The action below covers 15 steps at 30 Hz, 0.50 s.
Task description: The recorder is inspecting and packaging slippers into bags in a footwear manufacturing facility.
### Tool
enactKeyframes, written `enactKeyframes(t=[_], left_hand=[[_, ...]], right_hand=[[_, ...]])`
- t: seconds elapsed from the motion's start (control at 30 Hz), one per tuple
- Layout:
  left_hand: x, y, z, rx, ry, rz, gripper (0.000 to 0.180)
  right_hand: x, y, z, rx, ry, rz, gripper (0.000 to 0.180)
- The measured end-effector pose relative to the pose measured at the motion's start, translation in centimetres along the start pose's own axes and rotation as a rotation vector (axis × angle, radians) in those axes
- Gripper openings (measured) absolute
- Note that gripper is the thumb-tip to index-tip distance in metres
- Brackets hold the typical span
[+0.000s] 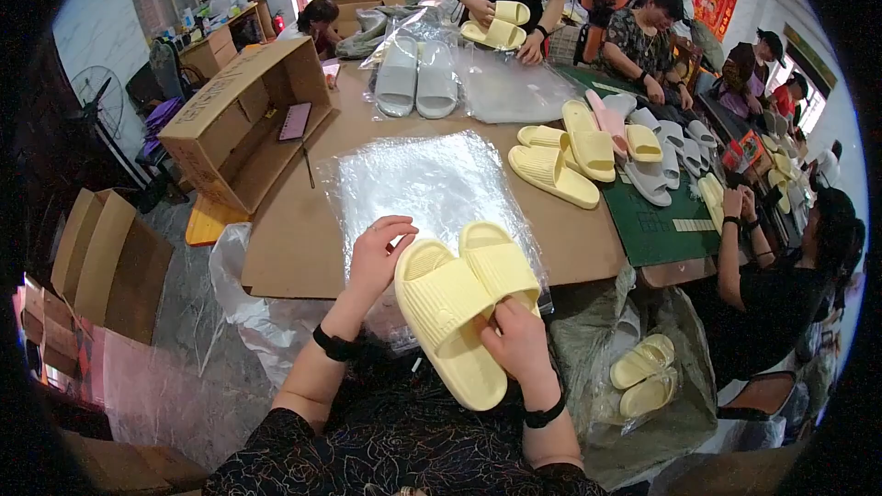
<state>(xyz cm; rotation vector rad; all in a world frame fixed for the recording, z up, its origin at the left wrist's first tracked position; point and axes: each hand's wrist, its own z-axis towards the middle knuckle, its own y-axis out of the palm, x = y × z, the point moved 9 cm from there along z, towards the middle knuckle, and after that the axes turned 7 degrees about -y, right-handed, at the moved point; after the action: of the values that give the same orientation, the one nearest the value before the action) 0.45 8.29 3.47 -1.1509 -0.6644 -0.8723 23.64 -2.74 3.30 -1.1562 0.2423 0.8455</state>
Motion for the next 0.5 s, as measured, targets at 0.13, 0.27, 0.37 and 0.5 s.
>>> enactKeyframes(t=[0.13, 0.27, 0.37, 0.5], left_hand=[[2.2, -1.1, -0.1, 0.084, 0.181, 0.055, 0.012], [4.2, -0.5, -1.2, 0.041, 0.342, 0.071, 0.010], [6.4, 0.7, -2.7, -0.048, 0.459, 0.068, 0.011], [8.6, 2.1, -4.9, -0.210, 0.450, -0.008, 0.013]], right_hand=[[-1.1, 0.1, 0.4, 0.027, -0.048, -0.125, 0.020], [-1.4, 0.7, 0.9, -0.010, -0.032, -0.191, 0.021], [-2.2, 1.9, 1.5, -0.062, -0.081, -0.149, 0.022], [-0.4, 3.3, 3.2, -0.077, -0.038, -0.115, 0.024]])
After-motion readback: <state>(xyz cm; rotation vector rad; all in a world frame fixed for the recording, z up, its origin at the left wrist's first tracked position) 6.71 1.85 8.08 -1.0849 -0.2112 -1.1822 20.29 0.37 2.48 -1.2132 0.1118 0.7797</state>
